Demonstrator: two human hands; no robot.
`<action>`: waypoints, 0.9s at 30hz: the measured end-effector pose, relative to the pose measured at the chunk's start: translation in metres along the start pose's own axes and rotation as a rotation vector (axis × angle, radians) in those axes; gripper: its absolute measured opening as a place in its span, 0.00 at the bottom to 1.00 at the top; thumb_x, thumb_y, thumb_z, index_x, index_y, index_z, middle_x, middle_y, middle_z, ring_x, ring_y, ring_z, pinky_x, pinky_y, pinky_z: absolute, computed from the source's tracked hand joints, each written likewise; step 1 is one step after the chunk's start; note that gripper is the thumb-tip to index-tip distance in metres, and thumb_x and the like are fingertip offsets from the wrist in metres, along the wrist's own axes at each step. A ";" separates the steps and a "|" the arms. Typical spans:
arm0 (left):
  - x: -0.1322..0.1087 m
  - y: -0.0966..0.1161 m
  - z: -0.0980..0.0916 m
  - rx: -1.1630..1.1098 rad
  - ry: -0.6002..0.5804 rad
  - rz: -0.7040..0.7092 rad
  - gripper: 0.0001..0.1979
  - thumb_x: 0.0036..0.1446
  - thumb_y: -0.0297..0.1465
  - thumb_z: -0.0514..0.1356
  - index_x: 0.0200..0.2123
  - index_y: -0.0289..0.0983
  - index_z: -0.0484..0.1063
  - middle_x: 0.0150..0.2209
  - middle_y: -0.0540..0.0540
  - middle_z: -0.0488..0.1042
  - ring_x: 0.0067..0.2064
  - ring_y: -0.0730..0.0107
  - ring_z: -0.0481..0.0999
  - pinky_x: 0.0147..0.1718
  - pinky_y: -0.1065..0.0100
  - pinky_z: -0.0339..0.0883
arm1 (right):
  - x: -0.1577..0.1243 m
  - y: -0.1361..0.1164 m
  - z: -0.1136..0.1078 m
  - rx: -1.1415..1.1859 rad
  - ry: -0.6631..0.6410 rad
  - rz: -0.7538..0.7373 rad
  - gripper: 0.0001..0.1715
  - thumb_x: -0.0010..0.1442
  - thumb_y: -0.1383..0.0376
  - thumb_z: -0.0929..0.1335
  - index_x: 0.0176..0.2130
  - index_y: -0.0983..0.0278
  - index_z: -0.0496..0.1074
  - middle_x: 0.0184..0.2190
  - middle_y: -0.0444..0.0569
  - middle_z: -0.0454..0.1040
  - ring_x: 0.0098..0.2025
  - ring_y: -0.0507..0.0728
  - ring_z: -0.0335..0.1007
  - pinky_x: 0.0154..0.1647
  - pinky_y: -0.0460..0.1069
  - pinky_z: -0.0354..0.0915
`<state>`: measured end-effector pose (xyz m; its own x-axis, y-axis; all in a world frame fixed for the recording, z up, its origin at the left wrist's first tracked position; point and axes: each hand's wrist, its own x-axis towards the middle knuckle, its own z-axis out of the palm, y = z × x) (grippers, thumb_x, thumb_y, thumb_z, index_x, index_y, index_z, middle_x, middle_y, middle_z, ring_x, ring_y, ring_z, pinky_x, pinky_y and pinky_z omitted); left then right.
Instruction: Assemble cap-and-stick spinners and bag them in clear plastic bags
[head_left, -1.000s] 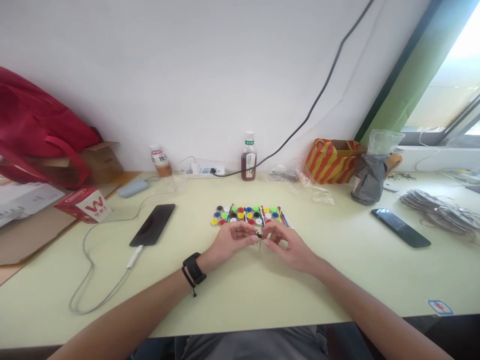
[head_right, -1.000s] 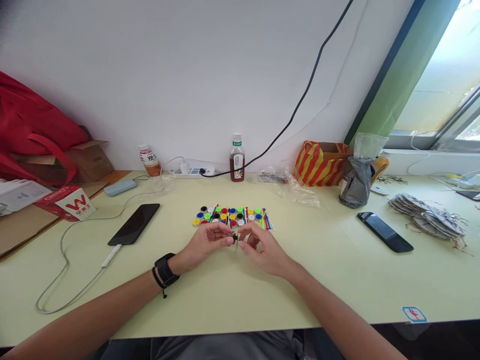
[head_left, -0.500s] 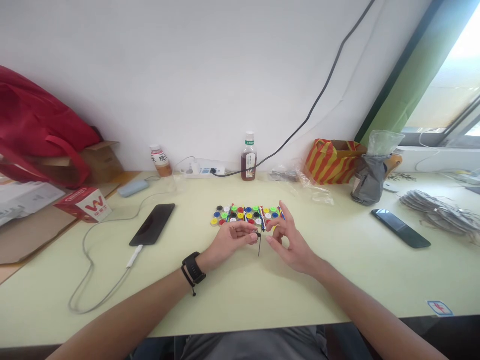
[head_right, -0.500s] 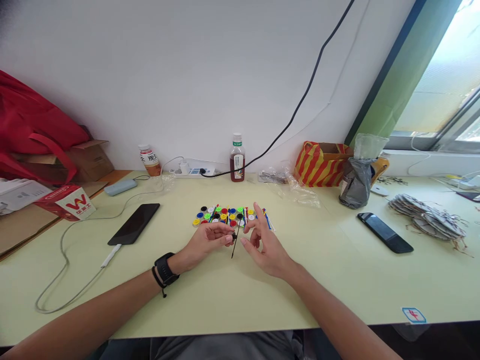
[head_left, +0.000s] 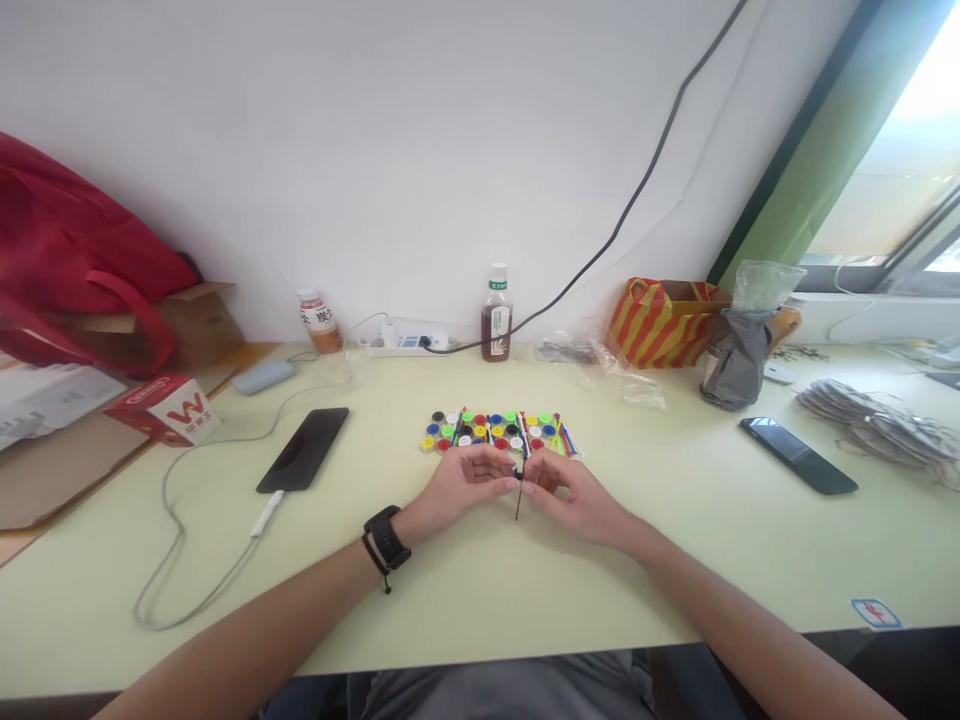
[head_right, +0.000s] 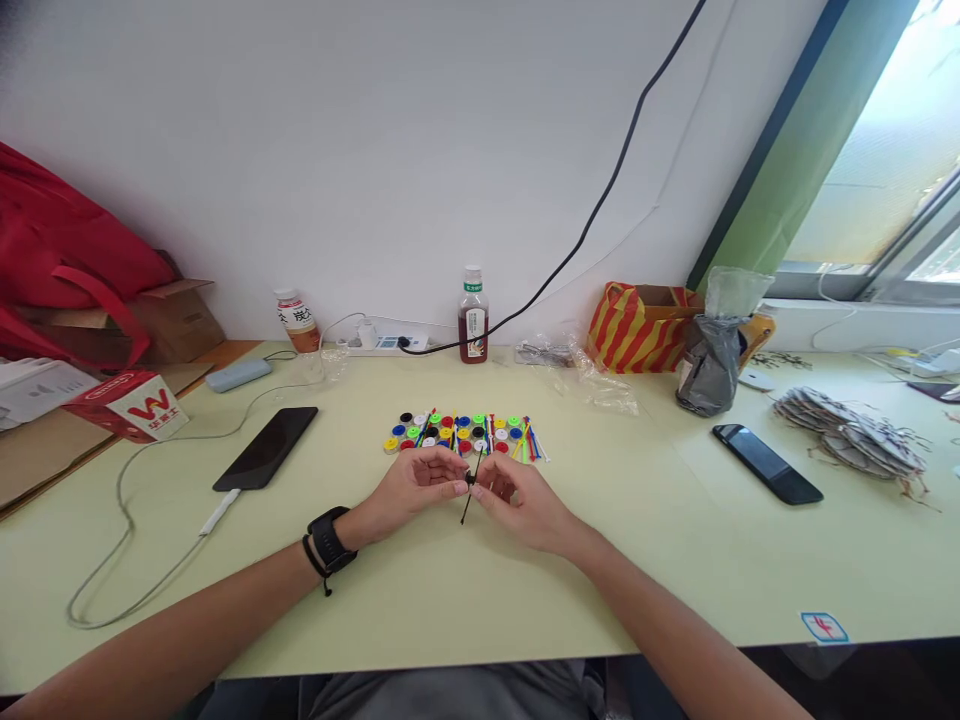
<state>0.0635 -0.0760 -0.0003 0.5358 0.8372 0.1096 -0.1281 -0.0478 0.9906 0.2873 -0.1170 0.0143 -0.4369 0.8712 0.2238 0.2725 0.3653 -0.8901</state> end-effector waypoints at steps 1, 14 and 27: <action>0.000 -0.001 0.000 0.001 -0.005 0.006 0.16 0.52 0.33 0.75 0.42 0.34 0.79 0.40 0.44 0.82 0.41 0.68 0.81 0.45 0.67 0.76 | 0.000 0.001 0.000 0.012 -0.003 0.008 0.12 0.70 0.55 0.67 0.39 0.60 0.67 0.31 0.43 0.68 0.31 0.52 0.61 0.30 0.48 0.59; -0.006 0.000 0.010 0.278 -0.009 0.217 0.13 0.54 0.33 0.74 0.39 0.34 0.77 0.37 0.45 0.79 0.38 0.68 0.80 0.44 0.64 0.77 | 0.003 0.008 0.004 0.313 -0.050 0.121 0.18 0.66 0.51 0.71 0.38 0.62 0.67 0.31 0.43 0.71 0.30 0.52 0.67 0.33 0.49 0.65; -0.014 0.001 0.011 0.713 -0.066 0.138 0.10 0.65 0.35 0.63 0.48 0.40 0.76 0.37 0.49 0.77 0.27 0.76 0.65 0.27 0.72 0.62 | 0.003 0.039 -0.113 -0.747 0.597 0.046 0.07 0.68 0.64 0.64 0.44 0.61 0.71 0.40 0.51 0.75 0.35 0.57 0.70 0.39 0.50 0.64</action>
<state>0.0649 -0.0941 0.0003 0.6058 0.7647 0.2196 0.3649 -0.5123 0.7774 0.3933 -0.0632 0.0253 0.0406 0.8378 0.5444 0.8453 0.2617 -0.4657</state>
